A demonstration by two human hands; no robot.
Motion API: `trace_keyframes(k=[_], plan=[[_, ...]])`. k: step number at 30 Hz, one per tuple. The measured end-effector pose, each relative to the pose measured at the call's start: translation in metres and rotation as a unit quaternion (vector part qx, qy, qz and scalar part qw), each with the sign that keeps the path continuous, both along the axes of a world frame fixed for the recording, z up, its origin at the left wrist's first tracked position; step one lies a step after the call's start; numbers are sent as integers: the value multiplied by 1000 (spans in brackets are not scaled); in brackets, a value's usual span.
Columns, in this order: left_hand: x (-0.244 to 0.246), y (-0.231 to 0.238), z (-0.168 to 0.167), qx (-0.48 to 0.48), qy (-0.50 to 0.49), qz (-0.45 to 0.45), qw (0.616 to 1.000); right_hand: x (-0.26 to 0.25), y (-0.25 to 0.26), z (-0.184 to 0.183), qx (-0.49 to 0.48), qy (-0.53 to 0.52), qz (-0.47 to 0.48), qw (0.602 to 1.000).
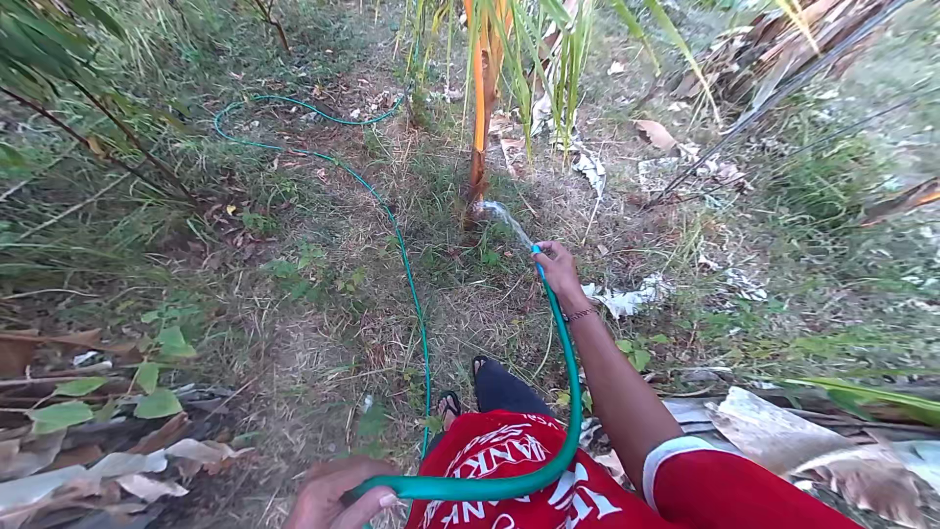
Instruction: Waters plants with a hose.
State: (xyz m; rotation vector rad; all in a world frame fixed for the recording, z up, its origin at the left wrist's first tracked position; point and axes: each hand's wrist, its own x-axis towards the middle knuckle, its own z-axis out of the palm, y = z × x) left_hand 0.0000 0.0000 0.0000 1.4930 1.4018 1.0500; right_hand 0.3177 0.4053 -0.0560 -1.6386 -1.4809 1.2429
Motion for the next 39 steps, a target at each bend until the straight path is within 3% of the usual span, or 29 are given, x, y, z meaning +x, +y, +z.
trace_keyframes(k=[39], plan=[[-6, 4, -4, 7, -3, -7, 1000, -7, 0, -9, -19, -20, 23, 999]])
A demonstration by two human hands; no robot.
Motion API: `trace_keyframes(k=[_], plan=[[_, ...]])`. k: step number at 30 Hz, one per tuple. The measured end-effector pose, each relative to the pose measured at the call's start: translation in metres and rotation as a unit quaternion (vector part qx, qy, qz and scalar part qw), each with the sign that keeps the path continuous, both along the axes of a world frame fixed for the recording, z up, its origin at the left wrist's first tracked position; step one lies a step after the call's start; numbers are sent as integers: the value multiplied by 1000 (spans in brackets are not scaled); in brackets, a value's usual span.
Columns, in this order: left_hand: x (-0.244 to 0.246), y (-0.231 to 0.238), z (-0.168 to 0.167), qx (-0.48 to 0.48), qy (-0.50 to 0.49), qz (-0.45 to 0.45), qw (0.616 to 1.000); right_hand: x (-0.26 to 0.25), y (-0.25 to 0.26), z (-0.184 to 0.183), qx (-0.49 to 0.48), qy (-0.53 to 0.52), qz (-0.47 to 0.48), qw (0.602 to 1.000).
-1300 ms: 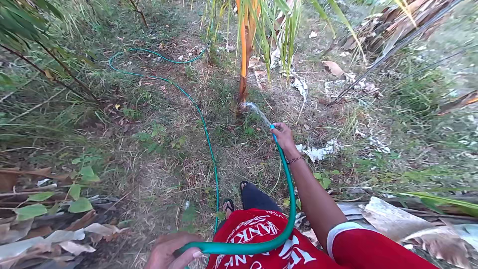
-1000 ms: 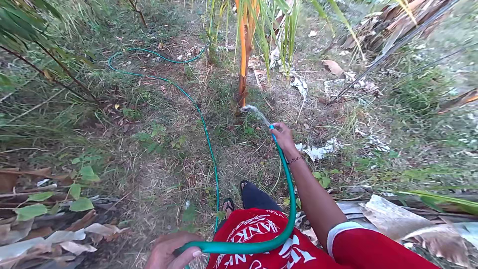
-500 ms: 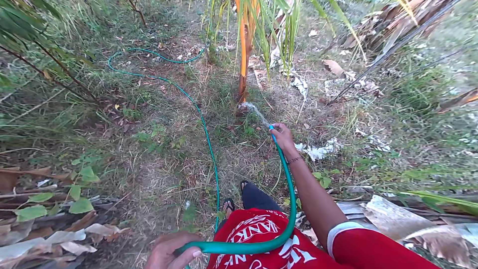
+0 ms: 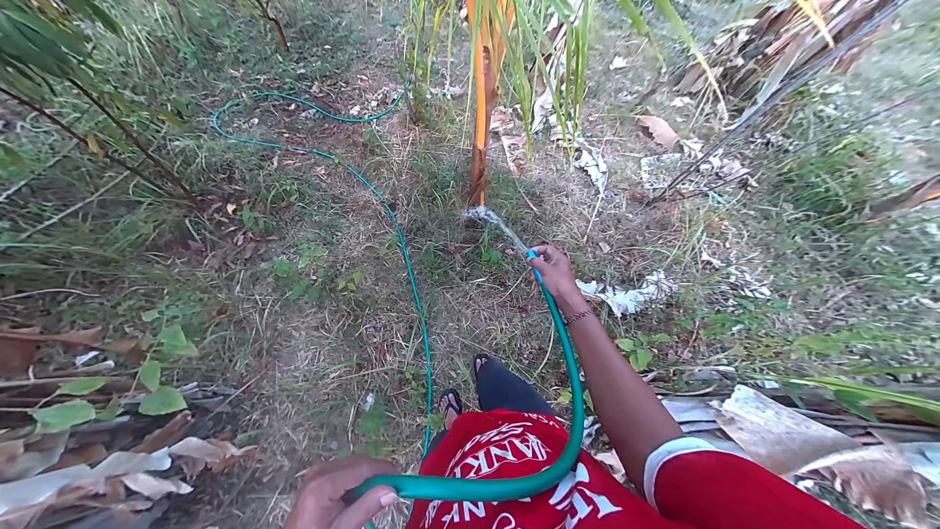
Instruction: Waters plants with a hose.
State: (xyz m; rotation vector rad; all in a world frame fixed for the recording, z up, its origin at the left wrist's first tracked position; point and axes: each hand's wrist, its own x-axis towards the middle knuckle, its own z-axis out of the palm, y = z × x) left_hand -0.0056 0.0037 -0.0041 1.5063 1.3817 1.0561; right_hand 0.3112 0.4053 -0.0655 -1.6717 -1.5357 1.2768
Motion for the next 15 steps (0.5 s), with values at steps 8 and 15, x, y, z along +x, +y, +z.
trace_keyframes(k=[8, 15], plan=[[1, 2, 2, -5, -1, 0, 1000, 2, 1, -3, -6, -4, -8, 1000], [2, 2, 1, -7, -1, 0, 1000, 8, 1, -12, -18, -24, -9, 1000]])
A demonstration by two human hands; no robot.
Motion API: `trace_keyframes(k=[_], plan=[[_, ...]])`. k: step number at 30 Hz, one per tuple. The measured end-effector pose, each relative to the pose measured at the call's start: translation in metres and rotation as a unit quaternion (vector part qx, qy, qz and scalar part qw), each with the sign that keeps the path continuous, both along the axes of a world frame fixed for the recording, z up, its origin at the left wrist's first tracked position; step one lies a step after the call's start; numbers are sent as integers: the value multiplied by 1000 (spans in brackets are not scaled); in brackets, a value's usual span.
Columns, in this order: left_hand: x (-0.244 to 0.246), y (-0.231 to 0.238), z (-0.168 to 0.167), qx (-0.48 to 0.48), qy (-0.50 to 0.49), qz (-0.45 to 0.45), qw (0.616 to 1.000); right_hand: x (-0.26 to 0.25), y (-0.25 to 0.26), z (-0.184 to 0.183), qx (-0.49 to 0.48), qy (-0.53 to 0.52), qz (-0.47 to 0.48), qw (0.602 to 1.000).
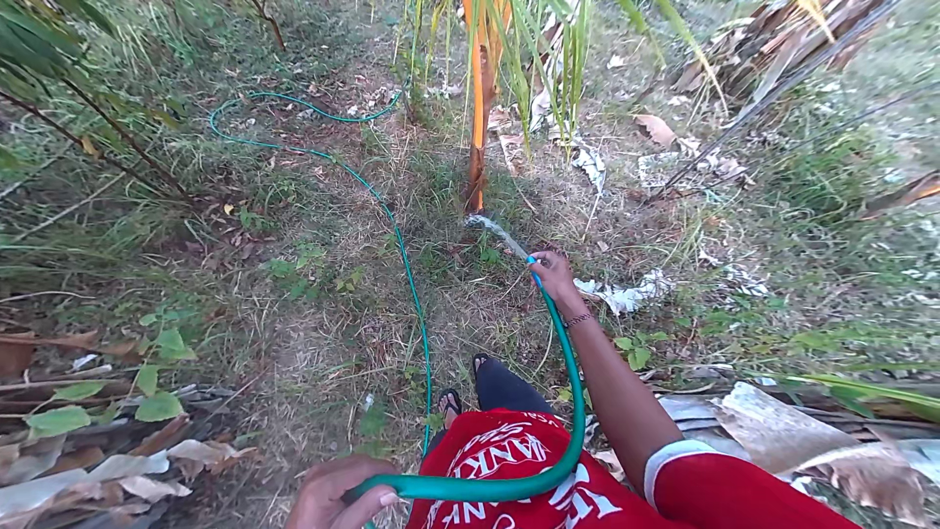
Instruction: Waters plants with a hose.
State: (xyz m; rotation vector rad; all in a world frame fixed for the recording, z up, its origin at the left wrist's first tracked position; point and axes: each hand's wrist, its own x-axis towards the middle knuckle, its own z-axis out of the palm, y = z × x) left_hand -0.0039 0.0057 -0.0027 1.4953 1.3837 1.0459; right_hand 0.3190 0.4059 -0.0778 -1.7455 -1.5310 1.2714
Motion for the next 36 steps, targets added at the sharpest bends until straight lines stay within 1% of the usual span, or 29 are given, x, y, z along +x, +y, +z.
trace_keyframes(k=[5, 8, 16, 27, 36], plan=[[1, 1, 1, 1, 0, -1, 1000, 9, -3, -7, 0, 22, -32, 999], [0, 2, 0, -1, -2, 0, 1000, 16, -3, -6, -11, 11, -52, 999], [0, 5, -2, -3, -10, -9, 1000, 29, -2, -4, 6, 6, -79, 997], [-2, 7, 0, -4, -10, -10, 1000, 26, 1, 3, 19, 16, -111, 994], [-4, 10, 1, 3, -4, -14, 1000, 12, 6, 15, 41, 28, -73, 996]])
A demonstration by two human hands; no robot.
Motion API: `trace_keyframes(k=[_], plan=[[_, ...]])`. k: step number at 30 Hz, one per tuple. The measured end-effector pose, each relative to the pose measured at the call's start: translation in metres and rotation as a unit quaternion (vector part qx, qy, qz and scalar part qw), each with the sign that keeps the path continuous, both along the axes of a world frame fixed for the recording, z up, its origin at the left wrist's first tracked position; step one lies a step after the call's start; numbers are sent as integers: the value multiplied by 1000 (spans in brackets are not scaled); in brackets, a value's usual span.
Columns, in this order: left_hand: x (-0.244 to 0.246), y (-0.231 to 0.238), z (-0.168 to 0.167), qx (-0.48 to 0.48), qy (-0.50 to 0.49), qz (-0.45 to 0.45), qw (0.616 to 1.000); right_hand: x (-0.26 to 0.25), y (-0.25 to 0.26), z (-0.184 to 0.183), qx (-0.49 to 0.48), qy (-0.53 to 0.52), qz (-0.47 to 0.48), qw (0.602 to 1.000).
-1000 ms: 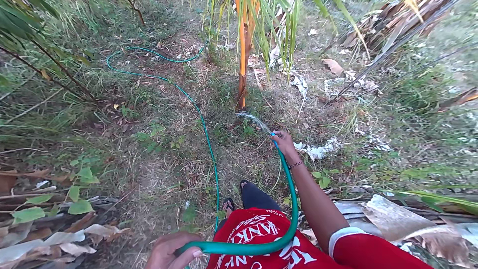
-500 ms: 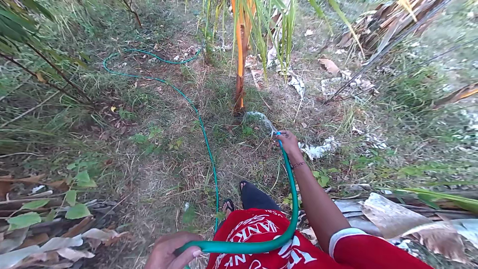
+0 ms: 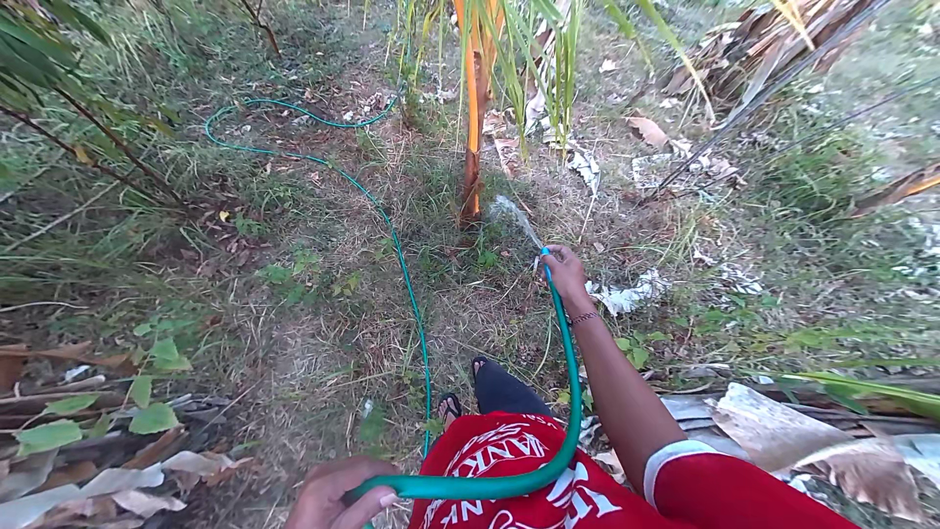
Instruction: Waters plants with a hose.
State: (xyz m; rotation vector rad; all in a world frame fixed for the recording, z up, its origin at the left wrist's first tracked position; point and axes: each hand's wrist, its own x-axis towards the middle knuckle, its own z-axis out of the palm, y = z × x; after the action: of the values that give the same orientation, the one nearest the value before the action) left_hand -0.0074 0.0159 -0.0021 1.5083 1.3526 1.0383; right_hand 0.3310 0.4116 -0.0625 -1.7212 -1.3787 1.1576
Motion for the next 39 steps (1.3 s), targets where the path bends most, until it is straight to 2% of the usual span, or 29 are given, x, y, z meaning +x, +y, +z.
trace_keyframes(k=[11, 22, 36, 39], plan=[[-4, 0, 0, -6, -6, 2, 1000, 7, 5, -8, 6, -3, -60, 998], [-10, 7, 1, -10, -15, -13, 1000, 17, -2, -18, 13, -9, -60, 998], [-20, 22, -10, -12, 0, -25, 1000, 25, -19, -42, -61, -16, -76, 995], [-26, 29, -10, -9, -8, -27, 1000, 17, -22, -53, -86, -34, -32, 995]])
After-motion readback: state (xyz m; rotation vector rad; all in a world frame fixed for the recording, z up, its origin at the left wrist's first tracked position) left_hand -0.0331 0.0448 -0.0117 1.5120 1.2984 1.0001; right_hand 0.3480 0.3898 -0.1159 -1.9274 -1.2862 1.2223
